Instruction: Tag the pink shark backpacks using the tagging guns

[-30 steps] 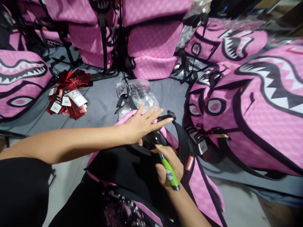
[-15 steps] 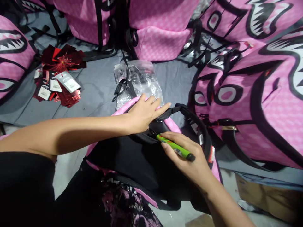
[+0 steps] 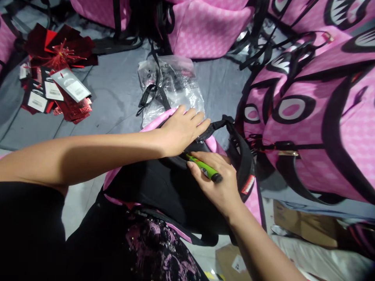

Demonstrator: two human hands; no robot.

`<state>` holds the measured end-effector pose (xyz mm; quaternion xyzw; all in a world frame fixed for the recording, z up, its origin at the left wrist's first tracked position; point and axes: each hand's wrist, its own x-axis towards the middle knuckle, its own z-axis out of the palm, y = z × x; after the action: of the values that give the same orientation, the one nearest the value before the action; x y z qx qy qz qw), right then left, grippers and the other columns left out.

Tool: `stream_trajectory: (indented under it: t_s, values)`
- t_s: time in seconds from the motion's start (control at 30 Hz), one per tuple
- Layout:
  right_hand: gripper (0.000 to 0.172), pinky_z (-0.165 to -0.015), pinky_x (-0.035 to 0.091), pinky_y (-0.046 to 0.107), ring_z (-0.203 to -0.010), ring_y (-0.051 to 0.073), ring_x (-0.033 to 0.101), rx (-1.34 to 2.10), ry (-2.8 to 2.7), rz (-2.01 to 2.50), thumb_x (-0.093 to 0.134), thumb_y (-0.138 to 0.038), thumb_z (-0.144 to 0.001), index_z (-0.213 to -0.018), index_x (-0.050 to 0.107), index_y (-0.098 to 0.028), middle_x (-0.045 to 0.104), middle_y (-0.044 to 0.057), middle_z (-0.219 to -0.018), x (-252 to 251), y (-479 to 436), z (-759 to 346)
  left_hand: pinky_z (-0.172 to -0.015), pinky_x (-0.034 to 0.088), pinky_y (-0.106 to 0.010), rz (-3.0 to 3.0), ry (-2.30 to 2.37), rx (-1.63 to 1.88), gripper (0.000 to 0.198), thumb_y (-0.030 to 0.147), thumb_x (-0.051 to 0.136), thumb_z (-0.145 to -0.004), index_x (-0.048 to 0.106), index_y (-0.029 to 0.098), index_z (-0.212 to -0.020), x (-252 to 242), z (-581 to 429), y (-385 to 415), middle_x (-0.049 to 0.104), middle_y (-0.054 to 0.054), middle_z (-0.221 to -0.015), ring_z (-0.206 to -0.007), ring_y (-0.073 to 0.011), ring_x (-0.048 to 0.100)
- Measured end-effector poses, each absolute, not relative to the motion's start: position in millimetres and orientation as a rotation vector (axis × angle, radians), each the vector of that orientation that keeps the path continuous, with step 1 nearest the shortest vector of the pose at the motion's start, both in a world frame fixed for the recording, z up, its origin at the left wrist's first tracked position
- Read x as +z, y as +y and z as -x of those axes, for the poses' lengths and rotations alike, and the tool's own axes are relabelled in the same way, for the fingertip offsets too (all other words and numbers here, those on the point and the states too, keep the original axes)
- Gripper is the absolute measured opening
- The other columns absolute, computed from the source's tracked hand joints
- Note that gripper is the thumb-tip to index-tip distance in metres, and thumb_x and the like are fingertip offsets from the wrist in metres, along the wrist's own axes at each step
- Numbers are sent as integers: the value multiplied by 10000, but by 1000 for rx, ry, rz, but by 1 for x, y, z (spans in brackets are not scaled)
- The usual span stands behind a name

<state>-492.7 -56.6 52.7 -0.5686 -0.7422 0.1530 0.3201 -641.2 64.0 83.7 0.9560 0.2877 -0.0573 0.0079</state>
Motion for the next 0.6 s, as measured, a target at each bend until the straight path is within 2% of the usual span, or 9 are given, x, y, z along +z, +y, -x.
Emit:
stream_trajectory:
  t_s: [0.27, 0.37, 0.47, 0.6]
  values:
    - [126, -793, 559, 355, -834, 202, 710, 224, -1737, 1652, 649, -270, -896, -936, 714, -171, 753, 59, -918, 46, -64, 519, -1082, 305, -450, -2993, 880, -87, 709, 257, 578, -848, 323, 151, -1502, 80, 644, 66, 461, -132, -1442, -1292, -339, 419]
    - [112, -787, 556, 360, -818, 203, 704, 167, -1720, 1700, 643, -257, -897, -926, 711, -173, 749, 59, -896, 45, -65, 524, -1111, 274, -481, -2963, 898, -47, 723, 278, 575, -849, 304, 209, -1515, 77, 645, 65, 443, -103, -1470, -1331, -356, 385]
    - [109, -815, 554, 387, -853, 214, 700, 134, -1684, 1706, 641, -253, -900, -950, 710, -184, 748, 61, -921, 42, -68, 528, -1128, 255, -520, -2940, 905, -35, 716, 292, 557, -854, 297, 254, -1519, 76, 645, 65, 448, -82, -1473, -1354, -371, 360]
    - [103, -857, 539, 430, -880, 226, 676, 51, -1611, 1741, 664, -249, -894, -962, 716, -193, 739, 58, -886, 37, -70, 532, -1117, 292, -516, -2972, 874, -17, 665, 272, 563, -853, 362, 219, -1485, 76, 644, 66, 461, -101, -1457, -1313, -346, 408]
